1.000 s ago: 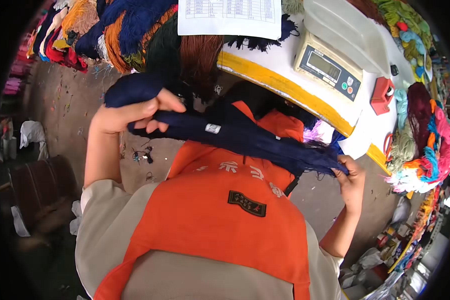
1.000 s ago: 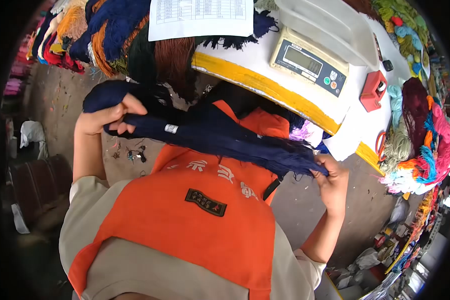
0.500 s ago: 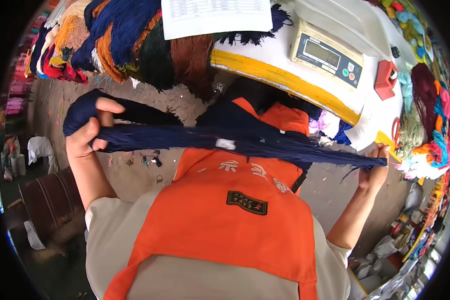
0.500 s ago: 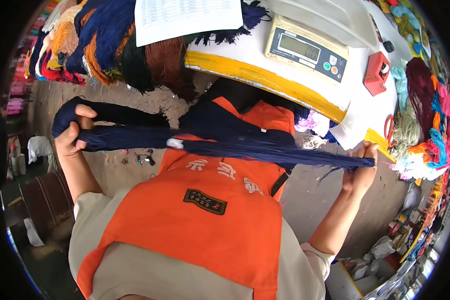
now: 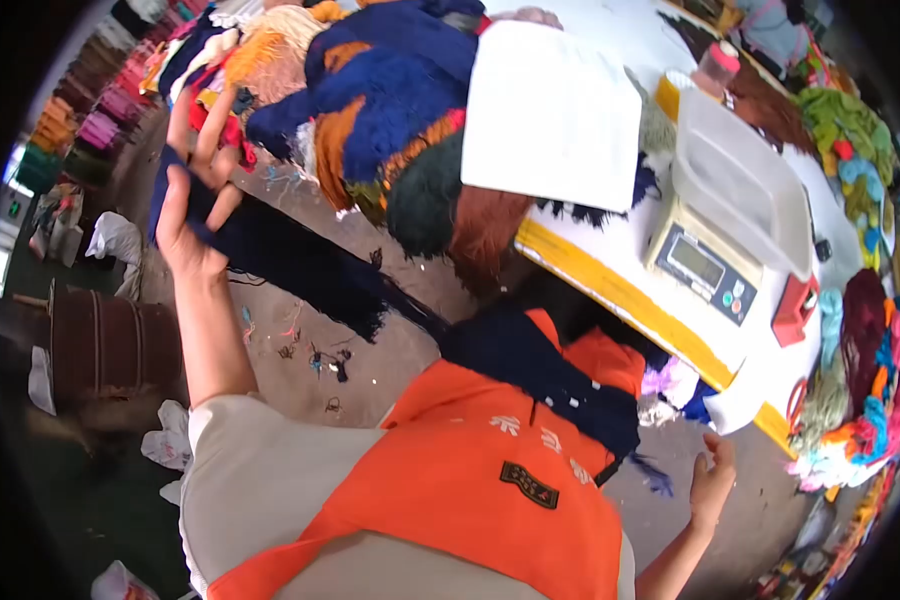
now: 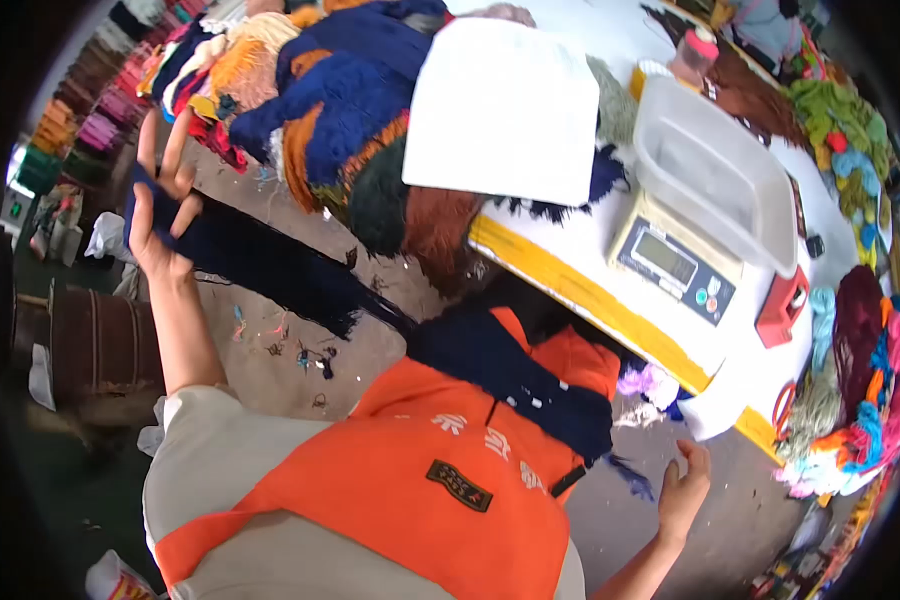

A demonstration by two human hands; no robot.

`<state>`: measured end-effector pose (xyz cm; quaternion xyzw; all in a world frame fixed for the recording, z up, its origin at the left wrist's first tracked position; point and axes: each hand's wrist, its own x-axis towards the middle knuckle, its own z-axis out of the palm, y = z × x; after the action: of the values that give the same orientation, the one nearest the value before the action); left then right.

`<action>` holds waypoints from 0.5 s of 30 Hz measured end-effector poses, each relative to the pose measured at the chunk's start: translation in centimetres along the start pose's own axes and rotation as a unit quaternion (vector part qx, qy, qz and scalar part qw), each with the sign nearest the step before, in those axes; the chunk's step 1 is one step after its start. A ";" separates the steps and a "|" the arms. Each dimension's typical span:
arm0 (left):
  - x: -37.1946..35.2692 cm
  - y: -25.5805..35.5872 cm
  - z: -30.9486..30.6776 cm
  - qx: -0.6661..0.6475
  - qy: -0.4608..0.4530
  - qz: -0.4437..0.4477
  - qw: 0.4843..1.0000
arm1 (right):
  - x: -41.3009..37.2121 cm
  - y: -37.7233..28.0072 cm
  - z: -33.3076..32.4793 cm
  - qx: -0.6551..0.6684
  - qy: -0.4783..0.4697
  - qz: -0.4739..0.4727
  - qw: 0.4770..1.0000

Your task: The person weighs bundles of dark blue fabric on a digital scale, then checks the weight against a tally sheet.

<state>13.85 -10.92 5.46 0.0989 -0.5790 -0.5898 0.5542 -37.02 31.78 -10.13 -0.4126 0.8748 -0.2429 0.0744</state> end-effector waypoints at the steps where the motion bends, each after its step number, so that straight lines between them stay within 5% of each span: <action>1: 1.4 -0.1 1.4 0.034 0.023 0.012 0.999 | 1.5 -2.7 0.5 0.088 0.016 0.017 0.996; 5: 8.3 -2.9 5.0 0.278 0.075 0.039 0.957 | 7.7 -12.4 2.6 0.172 0.029 -0.208 0.962; 11: 21.5 -9.6 2.8 0.521 0.018 0.170 0.836 | 14.5 -16.3 11.5 0.253 0.093 -0.300 0.915; 15: 27.0 -12.2 1.0 0.700 -0.053 0.015 0.712 | 15.3 -16.2 12.8 0.177 0.106 -0.323 0.924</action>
<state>-3.36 -34.60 10.25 0.4184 -0.8560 -0.0119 0.3035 -31.63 6.77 -12.35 -0.6248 0.6394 -0.4471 -0.0296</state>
